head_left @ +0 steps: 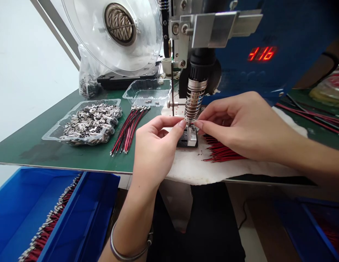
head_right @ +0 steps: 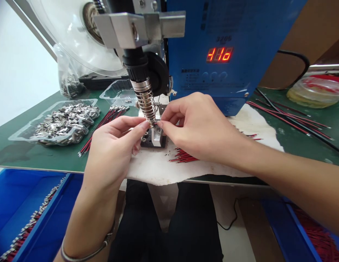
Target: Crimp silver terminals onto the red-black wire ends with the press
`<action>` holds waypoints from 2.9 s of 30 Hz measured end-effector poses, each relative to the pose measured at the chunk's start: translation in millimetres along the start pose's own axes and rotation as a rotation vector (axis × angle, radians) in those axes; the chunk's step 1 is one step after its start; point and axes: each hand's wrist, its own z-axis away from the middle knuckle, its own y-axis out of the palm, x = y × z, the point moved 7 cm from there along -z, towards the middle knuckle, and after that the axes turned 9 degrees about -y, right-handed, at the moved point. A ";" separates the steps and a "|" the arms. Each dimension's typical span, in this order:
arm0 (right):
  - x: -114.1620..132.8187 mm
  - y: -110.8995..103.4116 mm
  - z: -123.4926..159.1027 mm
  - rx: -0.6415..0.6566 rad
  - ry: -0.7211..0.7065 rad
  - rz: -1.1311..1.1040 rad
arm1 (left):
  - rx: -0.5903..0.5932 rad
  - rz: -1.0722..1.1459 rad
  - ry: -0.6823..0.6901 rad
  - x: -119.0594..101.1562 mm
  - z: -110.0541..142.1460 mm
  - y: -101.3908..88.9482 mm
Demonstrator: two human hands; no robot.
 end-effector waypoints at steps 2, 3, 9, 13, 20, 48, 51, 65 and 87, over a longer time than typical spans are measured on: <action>0.5 0.0 0.0 0.000 0.000 -0.001 | 0.001 0.004 0.003 0.6 0.1 -0.4; 0.9 0.0 -0.1 0.000 0.000 -0.001 | 0.003 0.005 0.003 1.2 0.0 -0.5; 1.6 -0.4 0.0 -0.004 -0.003 0.003 | -0.001 -0.003 0.005 2.1 -0.2 -0.9; -0.4 1.6 1.1 0.009 0.009 0.005 | 0.005 0.006 -0.002 1.4 0.1 0.2; 0.7 0.9 -0.3 -0.002 -0.019 0.006 | -0.011 0.012 -0.005 0.5 -0.9 0.2; 28.9 -10.8 15.0 -0.170 -0.595 0.403 | 0.053 0.176 -0.017 3.2 -2.0 -2.3; 30.1 -10.7 15.3 -0.168 -0.618 0.401 | 0.055 0.169 -0.009 3.8 -1.6 -3.7; 20.2 -11.6 6.5 -0.068 -0.541 0.309 | 0.059 0.128 -0.018 2.8 0.1 -1.7; 9.8 -6.8 0.9 0.100 -0.521 0.228 | 0.049 0.028 -0.015 1.9 1.2 0.5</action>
